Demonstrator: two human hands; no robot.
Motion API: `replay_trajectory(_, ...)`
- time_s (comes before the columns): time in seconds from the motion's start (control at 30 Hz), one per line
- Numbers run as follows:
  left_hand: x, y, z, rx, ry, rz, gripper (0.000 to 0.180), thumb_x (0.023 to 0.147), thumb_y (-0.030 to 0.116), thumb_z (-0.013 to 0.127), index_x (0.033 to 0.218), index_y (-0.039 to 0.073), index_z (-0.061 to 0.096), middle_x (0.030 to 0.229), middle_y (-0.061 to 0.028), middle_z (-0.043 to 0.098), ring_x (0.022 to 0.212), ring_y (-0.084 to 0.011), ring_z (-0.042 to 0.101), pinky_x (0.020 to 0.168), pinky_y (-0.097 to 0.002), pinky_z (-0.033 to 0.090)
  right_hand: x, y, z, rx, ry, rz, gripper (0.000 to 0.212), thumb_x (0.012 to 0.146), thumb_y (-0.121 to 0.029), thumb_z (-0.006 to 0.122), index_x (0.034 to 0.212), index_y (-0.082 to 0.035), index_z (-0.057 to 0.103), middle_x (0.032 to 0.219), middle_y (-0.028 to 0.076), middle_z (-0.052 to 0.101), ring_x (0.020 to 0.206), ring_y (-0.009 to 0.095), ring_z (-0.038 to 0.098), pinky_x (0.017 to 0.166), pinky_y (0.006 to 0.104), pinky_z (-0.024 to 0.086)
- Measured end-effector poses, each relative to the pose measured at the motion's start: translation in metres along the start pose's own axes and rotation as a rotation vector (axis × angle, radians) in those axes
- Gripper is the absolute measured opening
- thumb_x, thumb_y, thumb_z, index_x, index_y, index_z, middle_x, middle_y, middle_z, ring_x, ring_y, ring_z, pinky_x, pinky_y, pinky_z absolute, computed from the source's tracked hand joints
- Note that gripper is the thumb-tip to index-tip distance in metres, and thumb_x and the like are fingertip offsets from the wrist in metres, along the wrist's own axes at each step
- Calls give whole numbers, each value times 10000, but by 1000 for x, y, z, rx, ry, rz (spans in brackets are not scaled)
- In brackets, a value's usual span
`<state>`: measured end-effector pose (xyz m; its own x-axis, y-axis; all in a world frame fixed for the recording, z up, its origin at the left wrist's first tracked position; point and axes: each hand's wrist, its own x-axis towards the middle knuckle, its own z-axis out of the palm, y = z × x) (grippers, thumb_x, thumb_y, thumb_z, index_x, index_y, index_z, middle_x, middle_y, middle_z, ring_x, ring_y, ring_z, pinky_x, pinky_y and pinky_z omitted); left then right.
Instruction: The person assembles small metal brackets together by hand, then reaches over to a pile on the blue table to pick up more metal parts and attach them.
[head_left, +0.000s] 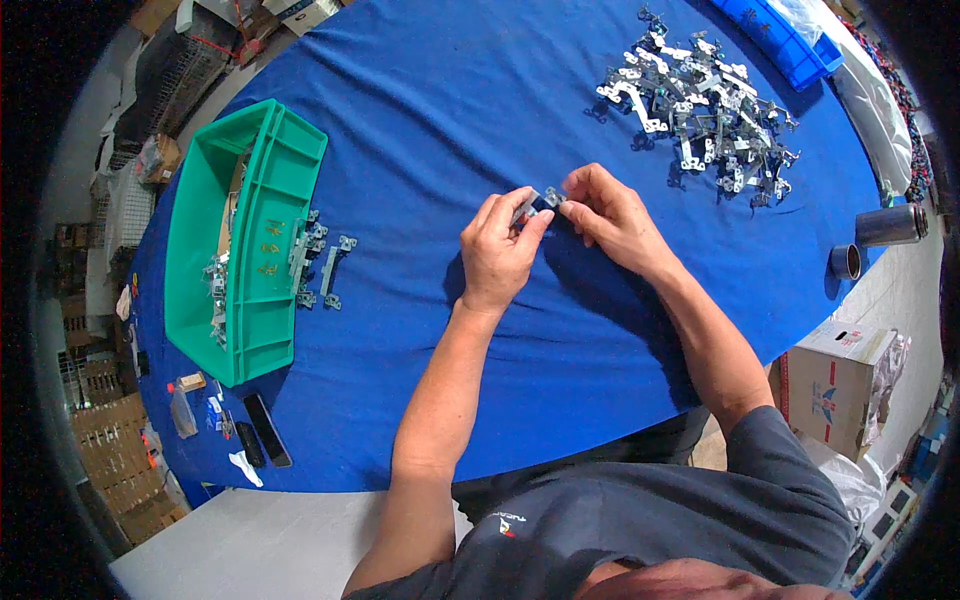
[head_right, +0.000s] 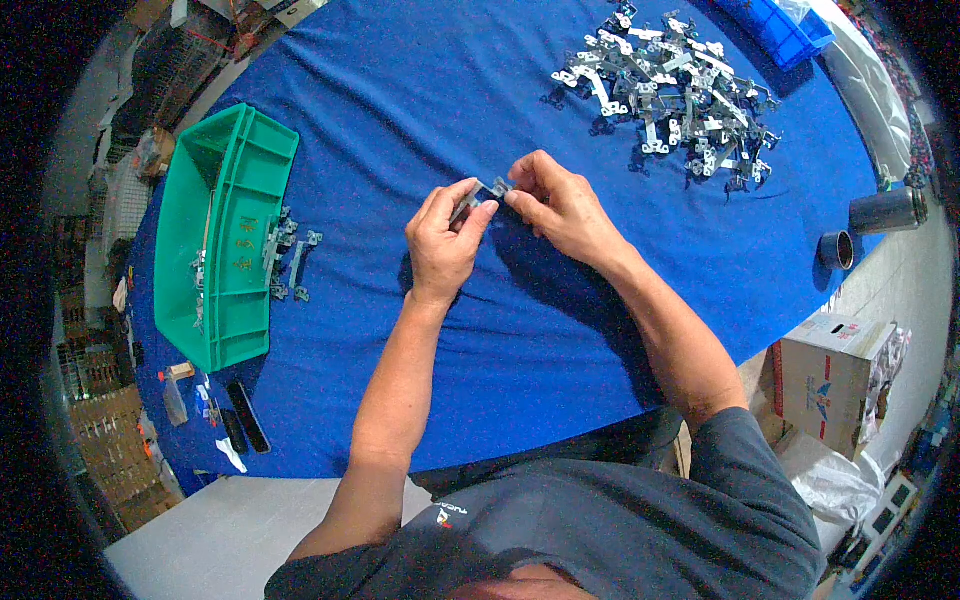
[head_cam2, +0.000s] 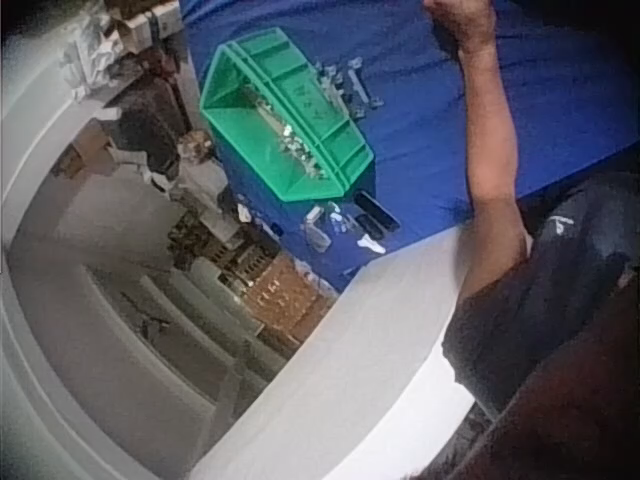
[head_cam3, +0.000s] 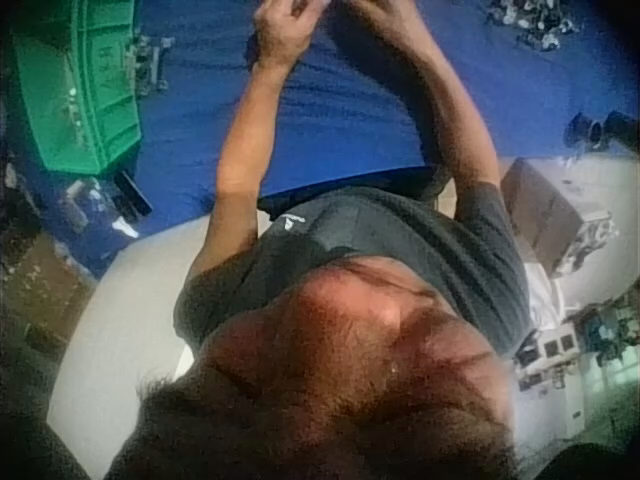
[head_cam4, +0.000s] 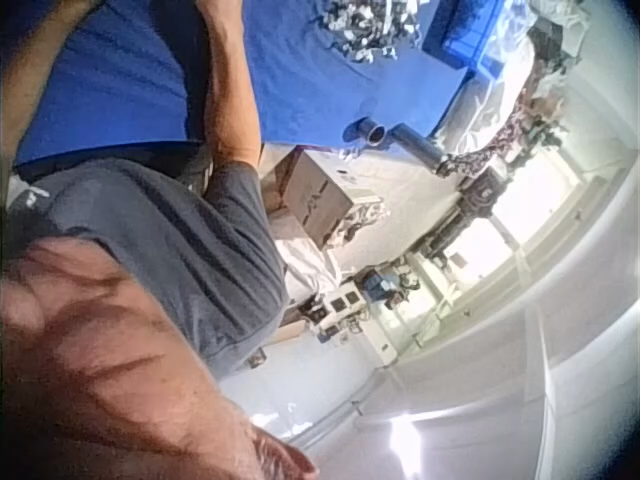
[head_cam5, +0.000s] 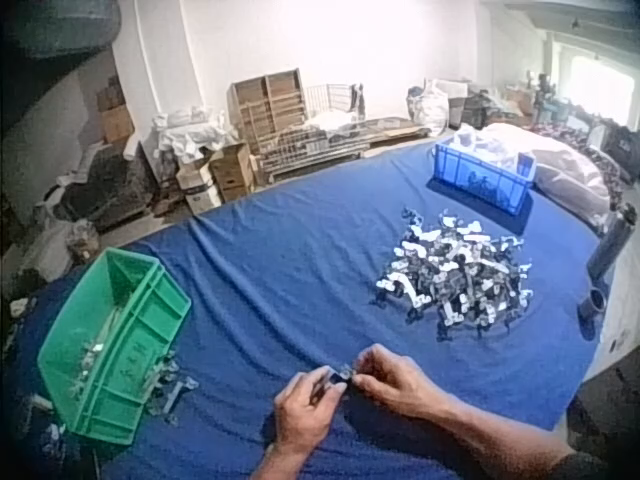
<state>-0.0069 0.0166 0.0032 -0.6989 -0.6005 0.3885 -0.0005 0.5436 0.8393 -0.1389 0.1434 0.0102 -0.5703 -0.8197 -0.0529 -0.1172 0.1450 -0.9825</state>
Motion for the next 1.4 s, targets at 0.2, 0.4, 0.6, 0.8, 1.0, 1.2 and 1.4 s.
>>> replay_trajectory(0.2, 0, -2, -1, 70, -38, 137, 281, 809, 99, 785, 1048, -6, 680, 815, -73, 638, 663, -121, 590, 580, -264, 469, 3, 2, -1, -85, -69, -35, 145, 955, -133, 622, 1045, -19, 619, 763, 16, 596, 621, 77, 544, 541, 246, 443)
replay_trajectory(0.4, 1, 3, 0, 54, -7, 68, 255, 812, 81, 773, 1030, 6, 665, 817, -93, 639, 663, -179, 637, 572, -306, 511, 2, 1, -3, 83, 183, -156, 142, 967, -162, 610, 1008, -28, 635, 755, -5, 600, 612, 64, 530, 529, 230, 434)
replay_trajectory(0.6, 0, 1, -2, 11, 63, -7, 287, 824, 102, 781, 1070, -8, 682, 824, -57, 637, 679, -115, 581, 595, -263, 475, -2, -8, -4, 75, -114, 119, 190, 978, -205, 603, 1013, -24, 651, 782, 0, 638, 619, 51, 534, 493, 215, 420)
replay_trajectory(0.8, 0, -2, -4, -17, 42, -35, 268, 827, 94, 774, 1059, -8, 686, 834, -63, 643, 685, -118, 585, 606, -262, 477, -1, -12, -1, -8, -92, 75, 163, 962, -169, 619, 995, -13, 649, 761, 4, 626, 629, 61, 527, 547, 244, 434)
replay_trajectory(1.0, 1, 1, -2, 15, 27, 18, 274, 819, 69, 768, 1065, -16, 683, 838, -68, 645, 687, -124, 586, 614, -271, 479, 0, 1, 0, -69, -14, -51, 169, 941, -139, 643, 1045, -12, 601, 763, 36, 625, 649, 82, 548, 569, 269, 458)
replay_trajectory(1.2, 1, 5, 1, 58, -56, 1, 272, 819, 67, 769, 1064, -16, 686, 837, -73, 642, 680, -126, 582, 608, -276, 475, -3, -6, -3, 61, -41, -3, 206, 973, -164, 613, 1113, -16, 582, 823, 29, 633, 653, 62, 549, 549, 236, 467)
replay_trajectory(1.4, -1, 0, -2, 70, -43, 75, 264, 817, 80, 767, 1054, -9, 691, 820, -87, 638, 667, -153, 596, 608, -284, 483, 5, 10, 8, -187, 124, -350, 129, 918, -156, 648, 963, -36, 641, 873, 132, 596, 825, 271, 602, 742, 371, 486)
